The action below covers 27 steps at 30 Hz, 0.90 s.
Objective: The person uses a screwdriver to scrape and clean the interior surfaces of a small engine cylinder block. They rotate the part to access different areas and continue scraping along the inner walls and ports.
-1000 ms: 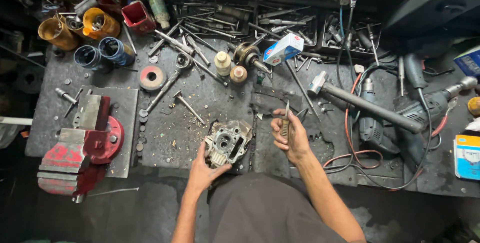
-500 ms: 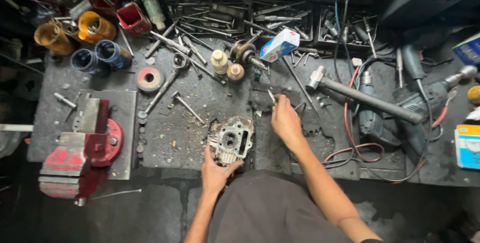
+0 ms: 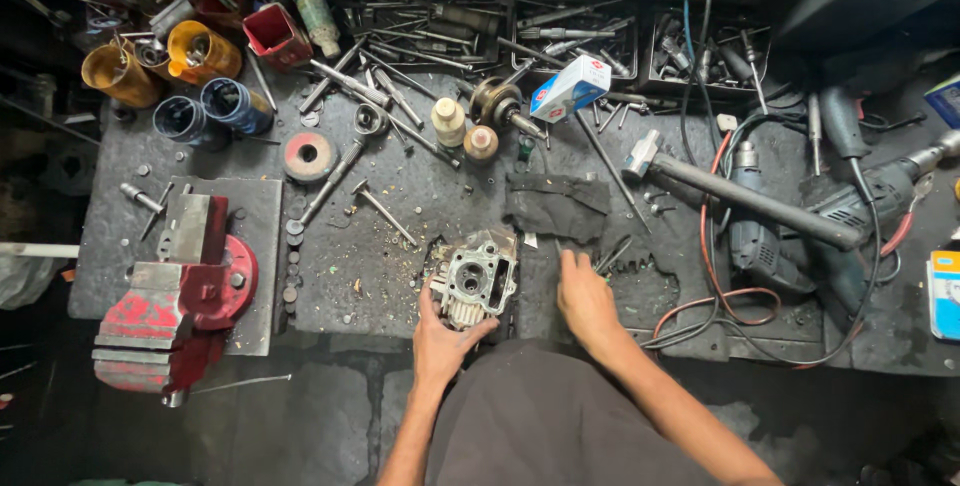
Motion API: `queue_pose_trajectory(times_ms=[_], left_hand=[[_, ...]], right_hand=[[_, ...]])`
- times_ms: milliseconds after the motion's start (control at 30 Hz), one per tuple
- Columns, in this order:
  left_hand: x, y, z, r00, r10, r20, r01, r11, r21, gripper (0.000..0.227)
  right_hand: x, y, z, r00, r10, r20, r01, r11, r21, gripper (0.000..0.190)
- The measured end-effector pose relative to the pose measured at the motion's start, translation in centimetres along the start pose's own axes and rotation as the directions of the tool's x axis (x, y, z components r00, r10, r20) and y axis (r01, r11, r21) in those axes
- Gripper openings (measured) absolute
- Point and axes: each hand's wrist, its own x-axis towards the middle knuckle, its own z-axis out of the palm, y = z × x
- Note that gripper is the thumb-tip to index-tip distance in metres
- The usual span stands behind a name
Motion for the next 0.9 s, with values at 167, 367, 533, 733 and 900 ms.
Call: queue_pose_trajectory(times_ms=[167, 367, 533, 733, 900], left_hand=[[0.2, -0.6, 0.2, 0.999, 0.053, 0.0, -0.053, 0.998, -0.021, 0.117], [0.4, -0.8, 0.2, 0.999, 0.004, 0.039, -0.005, 0.999, 0.046, 0.119], [0.6, -0.3, -0.6, 0.999, 0.02, 0.05, -0.023, 0.998, 0.06, 0.118], [0.9, -0.4, -0.7, 0.999, 0.032, 0.037, -0.035, 0.996, 0.082, 0.115], [1.1, -1.1, -0.9, 0.997, 0.029, 0.074, -0.032, 0.998, 0.049, 0.117]], right_hand=[[0.5, -0.5, -2.6, 0.983, 0.149, -0.105, -0.115, 0.955, 0.273, 0.031], [5.6, -1.7, -0.9, 0.959, 0.02, -0.282, 0.058, 0.962, 0.267, 0.023], [6.4, -1.3, 1.2, 0.997, 0.078, -0.017, -0.075, 0.991, 0.112, 0.032], [3.1, -0.1, 2.1, 0.995, 0.04, 0.094, -0.051, 0.991, 0.122, 0.038], [-0.2, -0.8, 0.5, 0.977, 0.096, 0.189, -0.117, 0.988, 0.102, 0.041]])
